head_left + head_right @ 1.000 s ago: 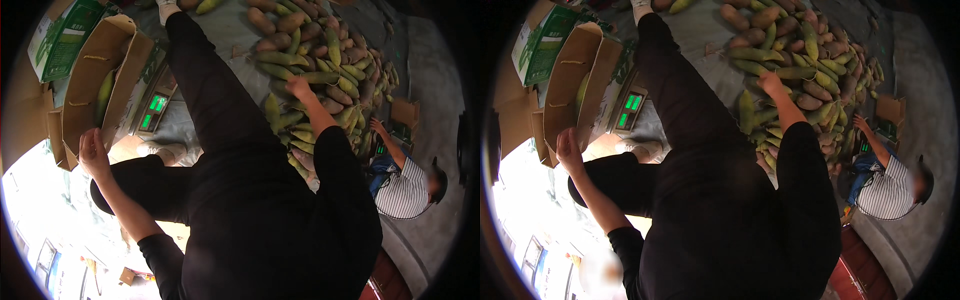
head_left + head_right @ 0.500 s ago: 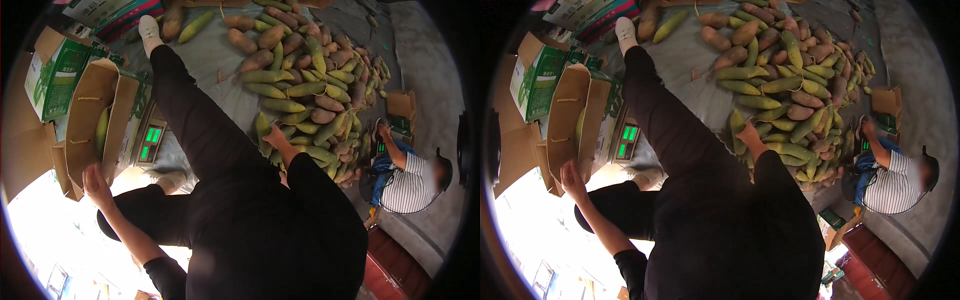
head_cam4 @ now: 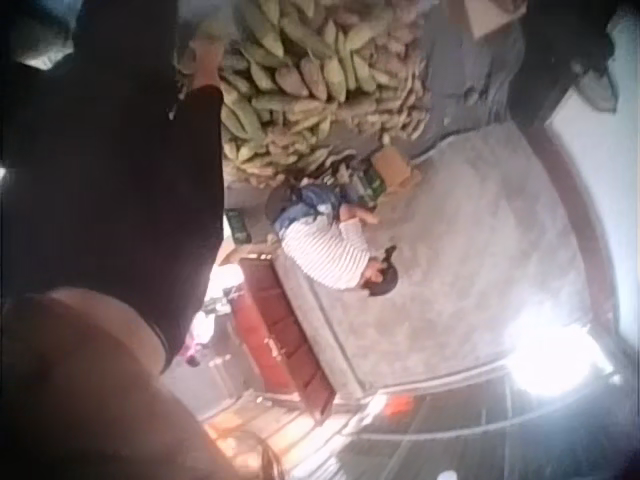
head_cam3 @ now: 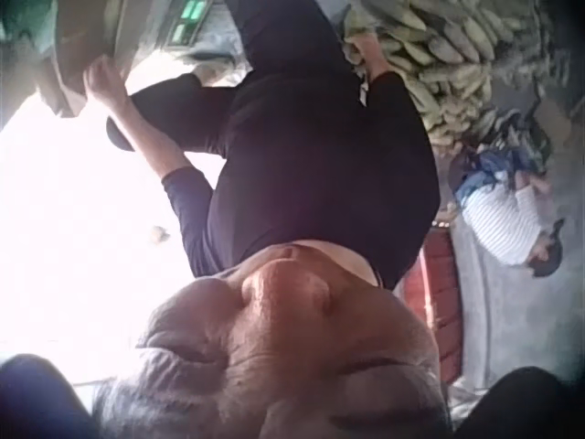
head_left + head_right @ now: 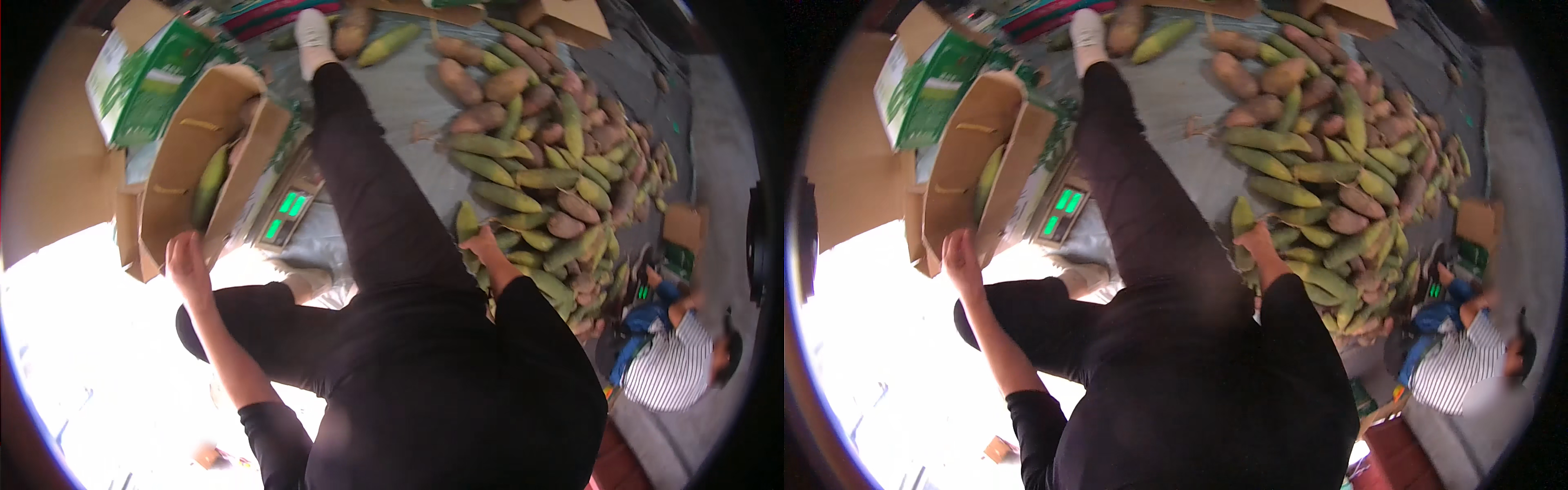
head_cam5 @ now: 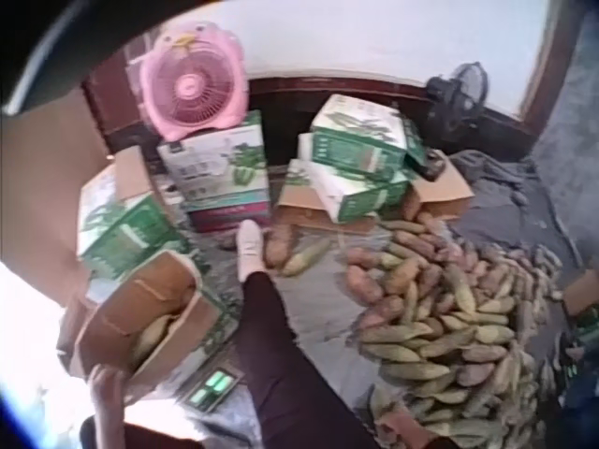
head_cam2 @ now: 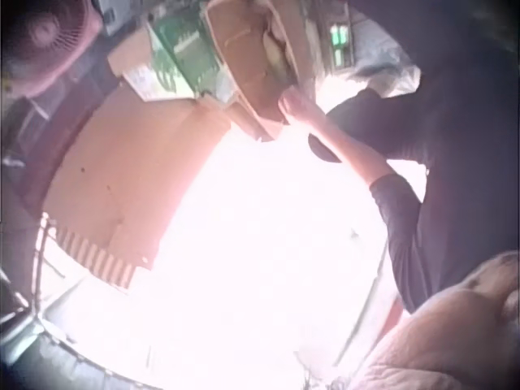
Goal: Weighing and packing individual produce items from a floor pile into cardboard boxes.
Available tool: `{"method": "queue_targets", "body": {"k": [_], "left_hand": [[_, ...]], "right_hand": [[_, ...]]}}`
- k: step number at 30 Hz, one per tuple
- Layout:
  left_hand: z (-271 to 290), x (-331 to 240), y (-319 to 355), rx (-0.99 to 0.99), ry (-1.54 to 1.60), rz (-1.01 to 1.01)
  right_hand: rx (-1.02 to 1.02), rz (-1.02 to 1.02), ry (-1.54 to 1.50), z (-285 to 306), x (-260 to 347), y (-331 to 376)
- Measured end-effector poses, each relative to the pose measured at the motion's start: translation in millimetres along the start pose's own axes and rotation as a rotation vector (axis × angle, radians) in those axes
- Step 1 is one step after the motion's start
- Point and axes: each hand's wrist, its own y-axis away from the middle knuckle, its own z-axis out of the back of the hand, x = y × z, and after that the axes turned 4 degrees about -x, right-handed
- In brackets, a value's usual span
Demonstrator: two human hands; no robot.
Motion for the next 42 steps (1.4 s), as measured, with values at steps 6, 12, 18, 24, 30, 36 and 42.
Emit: {"method": "queue_targets", "body": {"k": [6,12,18,24,30,36,42], "left_hand": [[-9,-10,-5,-0.072,0.086,0.016],[7,-13,-3,-0.091,0.001,0.043],[14,-16,-4,-0.118,-0.030,0.014],[19,-4,4,-0.126,-0.073,-0.026],[11,-5,-1,-0.158,-0.032,-0.089],[7,3,1,-0.142,0.036,-0.056],[10,0,0,-0.126,0.042,-0.014]], "right_hand": [[-0.099,0.253,0.155,21,8,-25],[-0.156,0.613,-0.047,78,128,-8],[-0.440,1.241,-0.030,124,288,81],[-0.557,1.726,0.039,84,404,191],[-0.415,1.793,0.373,6,433,254],[-0.349,1.862,0.431,-40,420,227],[-0.476,1.778,-0.034,30,391,159]]}}
